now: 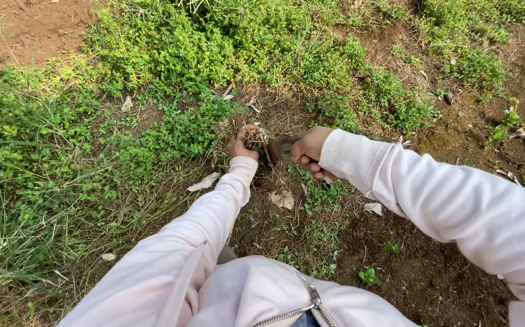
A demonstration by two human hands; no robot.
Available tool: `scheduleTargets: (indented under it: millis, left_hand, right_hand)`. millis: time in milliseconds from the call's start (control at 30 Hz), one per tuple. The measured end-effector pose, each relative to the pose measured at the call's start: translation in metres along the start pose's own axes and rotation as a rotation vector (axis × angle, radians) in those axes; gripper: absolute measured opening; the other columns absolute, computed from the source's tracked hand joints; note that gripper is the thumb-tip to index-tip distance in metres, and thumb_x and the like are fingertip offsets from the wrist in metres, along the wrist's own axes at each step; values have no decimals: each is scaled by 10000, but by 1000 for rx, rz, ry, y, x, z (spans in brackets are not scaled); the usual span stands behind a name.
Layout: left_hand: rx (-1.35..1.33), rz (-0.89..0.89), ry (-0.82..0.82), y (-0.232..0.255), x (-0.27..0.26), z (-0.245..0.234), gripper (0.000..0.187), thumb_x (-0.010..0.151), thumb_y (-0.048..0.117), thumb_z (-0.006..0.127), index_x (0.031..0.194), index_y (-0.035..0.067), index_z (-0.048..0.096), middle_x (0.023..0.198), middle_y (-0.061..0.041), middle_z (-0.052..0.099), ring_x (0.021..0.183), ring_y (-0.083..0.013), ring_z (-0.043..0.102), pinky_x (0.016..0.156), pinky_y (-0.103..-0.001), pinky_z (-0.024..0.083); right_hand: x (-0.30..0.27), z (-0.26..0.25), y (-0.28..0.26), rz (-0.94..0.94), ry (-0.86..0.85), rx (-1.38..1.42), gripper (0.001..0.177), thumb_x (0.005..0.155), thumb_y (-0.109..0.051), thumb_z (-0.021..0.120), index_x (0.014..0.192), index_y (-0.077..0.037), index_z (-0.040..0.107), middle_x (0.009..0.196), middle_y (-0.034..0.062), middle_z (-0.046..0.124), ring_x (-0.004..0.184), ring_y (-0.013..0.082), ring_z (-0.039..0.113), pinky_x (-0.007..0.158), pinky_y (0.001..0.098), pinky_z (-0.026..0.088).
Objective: The person kneels in a garden bed and uses a small hand hoe to loosen soil and remove weeds around small green plants. They pull the weeds by hand and toss them aside, repeating the process across multiple spots.
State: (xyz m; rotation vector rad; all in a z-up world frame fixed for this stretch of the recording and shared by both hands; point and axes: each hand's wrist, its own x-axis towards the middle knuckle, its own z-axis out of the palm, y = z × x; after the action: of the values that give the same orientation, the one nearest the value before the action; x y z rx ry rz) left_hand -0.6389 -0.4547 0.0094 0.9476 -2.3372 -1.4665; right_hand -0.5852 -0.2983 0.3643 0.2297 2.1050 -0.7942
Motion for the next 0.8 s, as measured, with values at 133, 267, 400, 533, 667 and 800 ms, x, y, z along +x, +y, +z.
scheduleTargets:
  millis: [133,267,400,533,667,800]
  left_hand:
    - [-8,5,-84,10,63,-7,1022,702,-52,793,1534,390,395,1637,-138,356,1512,-337,341,1262,-405,293]
    - [51,22,-164,37,117,-23,1147,720,-7,819,1604,458,255,1669,-137,291,1543,-346,279,1283,-441,262]
    - [476,-191,-286,75,182,-48,1153,736,79,884,1564,497,200,1721,-50,-51,1560,-356,-14,1256,-541,91]
    - [668,-305,-274,81,235,-59,1055,741,209,912,1585,415,312,1734,-73,-62,1579,-392,-54,1274,-536,80]
    - [727,-279,-344,77,247,-54,1041,715,378,935,1575,372,348,1736,-96,-53,1585,-420,-57,1283,-548,78]
    - [758,-224,-497,87,224,-34,1046,696,427,929,1566,392,349,1732,-88,-55,1572,-433,-62,1272,-606,75]
  right_hand:
    - [68,-17,-50,-3,-41,44,149,914,-51,635,769,-21,624,538,29,480,414,117,426,385,317,431]
    - [129,-32,-84,-7,-39,53,140,914,-36,640,1051,-7,634,578,23,496,430,119,448,397,311,443]
    - [177,-53,-118,23,6,-14,513,915,-41,631,1403,-188,565,602,27,518,442,121,449,413,306,431]
    - [204,-77,-131,20,33,-62,542,929,-59,631,1442,-211,545,626,61,572,449,139,488,415,327,461]
    - [213,-93,-120,19,63,-129,429,958,-104,623,1388,-122,622,649,69,598,453,153,522,414,332,464]
    - [207,-103,-98,71,35,105,463,924,-59,632,1382,-124,620,621,65,529,434,154,465,396,349,422]
